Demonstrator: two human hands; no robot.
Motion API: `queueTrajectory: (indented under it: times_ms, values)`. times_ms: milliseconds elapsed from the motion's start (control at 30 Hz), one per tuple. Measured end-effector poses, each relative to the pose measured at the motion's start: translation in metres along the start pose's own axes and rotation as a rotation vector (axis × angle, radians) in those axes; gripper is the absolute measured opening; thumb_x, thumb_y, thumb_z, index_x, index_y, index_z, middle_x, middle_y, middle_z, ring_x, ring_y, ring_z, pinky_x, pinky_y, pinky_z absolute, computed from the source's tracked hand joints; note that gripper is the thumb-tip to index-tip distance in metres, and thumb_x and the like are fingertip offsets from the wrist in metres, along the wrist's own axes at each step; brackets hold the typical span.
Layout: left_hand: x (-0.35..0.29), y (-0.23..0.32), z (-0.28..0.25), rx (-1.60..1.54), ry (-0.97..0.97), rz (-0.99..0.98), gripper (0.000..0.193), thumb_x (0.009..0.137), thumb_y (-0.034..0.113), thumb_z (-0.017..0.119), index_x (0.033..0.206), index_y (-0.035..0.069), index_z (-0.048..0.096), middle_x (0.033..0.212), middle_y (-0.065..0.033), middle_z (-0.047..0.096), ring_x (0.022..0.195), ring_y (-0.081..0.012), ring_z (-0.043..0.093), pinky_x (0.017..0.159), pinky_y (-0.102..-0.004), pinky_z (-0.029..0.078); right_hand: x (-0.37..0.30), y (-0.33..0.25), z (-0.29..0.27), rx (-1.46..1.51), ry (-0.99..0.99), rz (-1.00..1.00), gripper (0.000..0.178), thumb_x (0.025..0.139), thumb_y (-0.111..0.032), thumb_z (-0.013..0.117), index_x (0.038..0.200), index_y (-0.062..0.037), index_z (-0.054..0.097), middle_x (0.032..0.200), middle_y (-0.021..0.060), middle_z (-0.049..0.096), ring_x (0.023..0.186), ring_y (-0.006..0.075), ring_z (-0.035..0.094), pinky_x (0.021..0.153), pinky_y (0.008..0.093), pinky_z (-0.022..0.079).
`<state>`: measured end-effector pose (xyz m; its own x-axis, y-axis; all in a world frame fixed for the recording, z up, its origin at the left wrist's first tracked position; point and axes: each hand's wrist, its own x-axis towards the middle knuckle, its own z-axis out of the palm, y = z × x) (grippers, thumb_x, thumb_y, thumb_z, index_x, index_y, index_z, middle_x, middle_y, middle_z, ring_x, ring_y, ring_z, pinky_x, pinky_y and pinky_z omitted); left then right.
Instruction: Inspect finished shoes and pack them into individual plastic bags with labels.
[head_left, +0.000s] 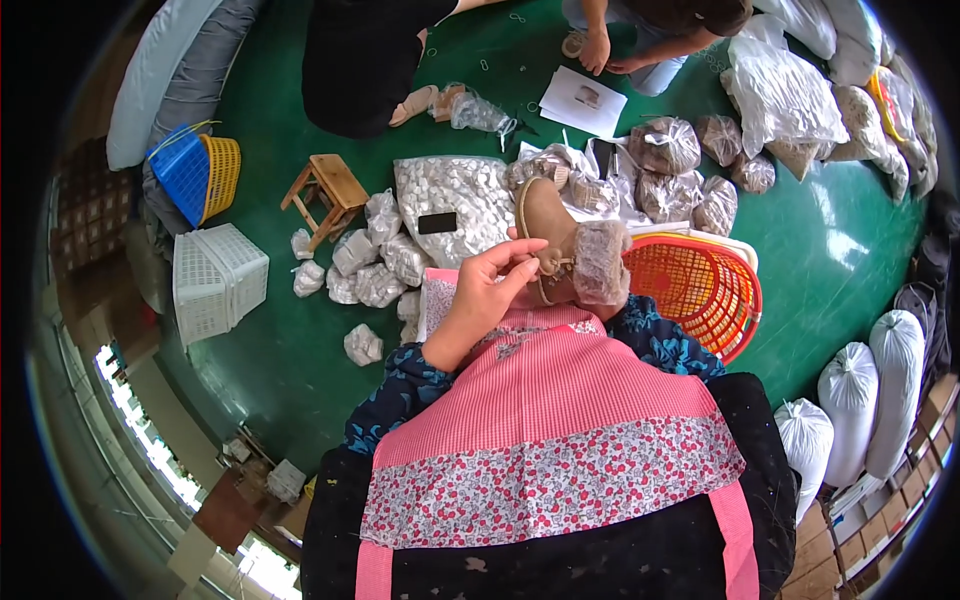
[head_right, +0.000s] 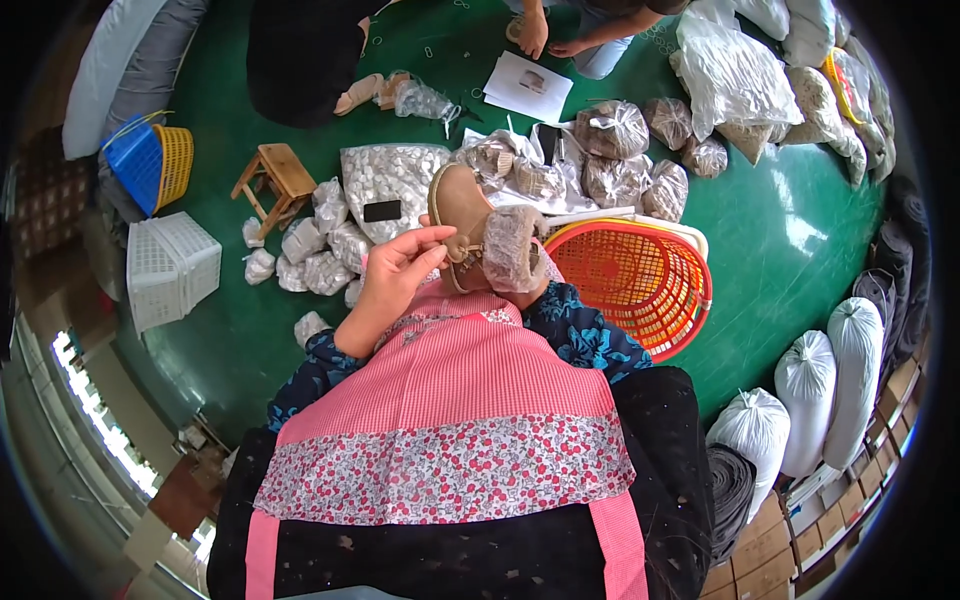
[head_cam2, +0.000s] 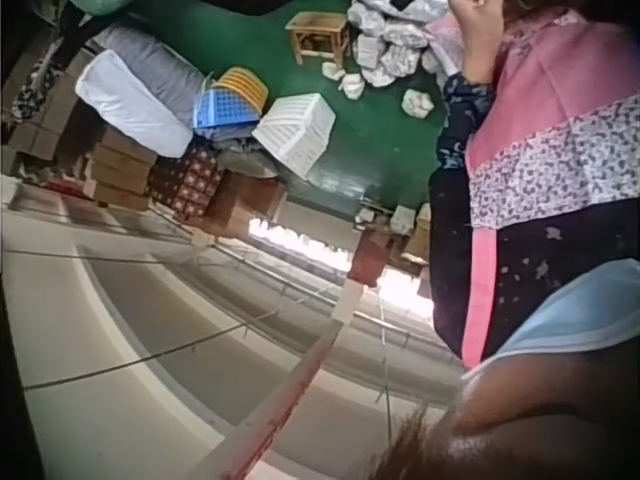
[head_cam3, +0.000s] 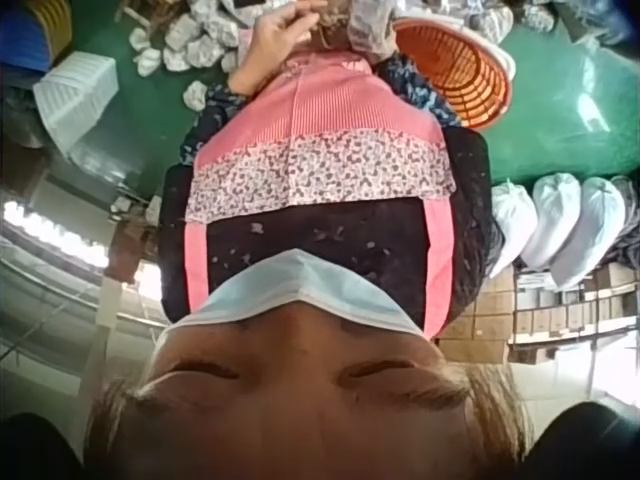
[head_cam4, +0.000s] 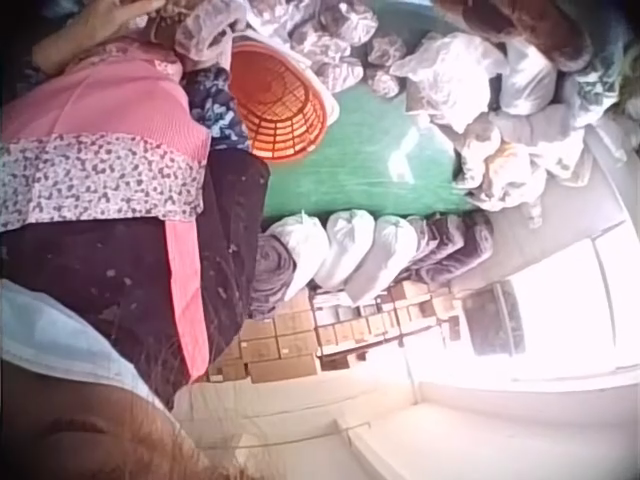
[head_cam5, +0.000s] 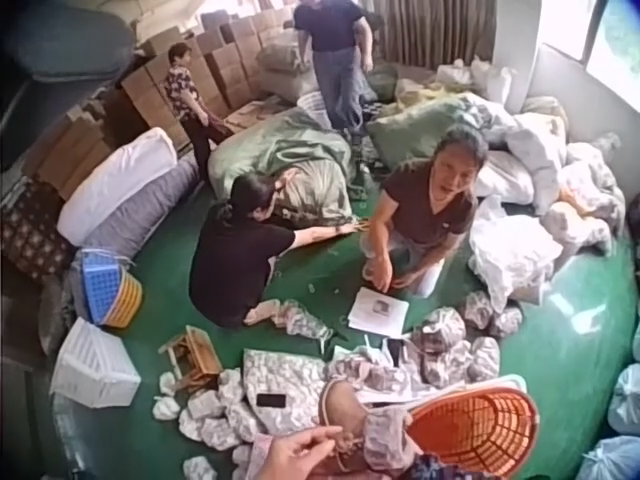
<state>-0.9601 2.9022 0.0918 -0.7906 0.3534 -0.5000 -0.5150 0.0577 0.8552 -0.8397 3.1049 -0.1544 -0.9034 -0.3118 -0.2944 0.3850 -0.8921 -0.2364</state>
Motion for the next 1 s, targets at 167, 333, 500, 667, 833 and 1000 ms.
queueTrajectory:
  times_ms: [167, 333, 500, 667, 833, 1000]
  values:
    - [0.005, 0.004, -0.002, -0.023, 0.064, 0.012, 0.028, 0.103, 0.005, 0.061, 0.129, -0.004, 0.066, 0.107, -0.0059, 0.072, 0.094, -0.0106, 0.067, 0.087, -0.0252, 0.055, 0.017, 0.003, -0.013, -0.247, 0.001, -0.019, 0.034, 0.108, -0.013, 0.044, 0.14, -0.0085, 0.051, 0.132, 0.0109, 0.06, 0.121, 0.0244, 0.059, 0.106, 0.0392, 0.05]
    - [0.01, 0.012, 0.0, -0.037, 0.118, 0.035, 0.028, 0.103, 0.004, 0.06, 0.13, -0.003, 0.064, 0.104, -0.0051, 0.072, 0.095, -0.0109, 0.067, 0.087, -0.0249, 0.054, 0.023, -0.017, -0.006, -1.355, 0.233, -0.022, 0.033, 0.107, -0.018, 0.047, 0.139, -0.0089, 0.052, 0.131, 0.0114, 0.06, 0.12, 0.0257, 0.059, 0.107, 0.0414, 0.049]
    - [0.011, 0.031, 0.005, 0.534, 0.161, 0.385, 0.058, 0.085, 0.011, 0.083, 0.136, 0.003, 0.056, 0.113, -0.0057, 0.062, 0.098, -0.0139, 0.059, 0.091, -0.0291, 0.051, 0.025, -0.07, 0.159, -1.875, 0.06, -0.274, 0.042, 0.1, -0.027, 0.061, 0.137, -0.0072, 0.053, 0.129, 0.0101, 0.061, 0.116, 0.0267, 0.06, 0.106, 0.0404, 0.048]
    - [0.019, 0.039, 0.015, 0.66, 0.124, 0.508, 0.069, 0.075, 0.015, 0.09, 0.136, 0.006, 0.058, 0.116, -0.008, 0.056, 0.096, -0.0184, 0.057, 0.092, -0.0312, 0.051, 0.038, -0.063, 0.152, -0.961, 0.069, 0.003, 0.053, 0.094, -0.025, 0.07, 0.139, -0.0052, 0.052, 0.136, 0.0111, 0.059, 0.118, 0.0243, 0.059, 0.105, 0.0385, 0.049]
    - [0.023, 0.036, 0.014, 0.705, 0.097, 0.535, 0.068, 0.074, 0.015, 0.091, 0.134, 0.006, 0.06, 0.117, -0.0084, 0.057, 0.095, -0.0186, 0.057, 0.09, -0.0324, 0.052, 0.045, -0.057, 0.149, 0.248, 0.258, 0.223, 0.056, 0.092, -0.014, 0.073, 0.143, -0.005, 0.051, 0.14, 0.0131, 0.058, 0.122, 0.0225, 0.058, 0.107, 0.0361, 0.048]
    - [0.024, 0.039, 0.012, 0.66, 0.069, 0.486, 0.062, 0.077, 0.009, 0.086, 0.133, 0.005, 0.06, 0.12, -0.0094, 0.058, 0.098, -0.0209, 0.06, 0.09, -0.0331, 0.052, 0.027, -0.026, 0.06, -0.982, 0.012, 0.08, 0.042, 0.105, -0.019, 0.053, 0.144, -0.0042, 0.047, 0.143, 0.0114, 0.055, 0.124, 0.0241, 0.058, 0.107, 0.036, 0.049]
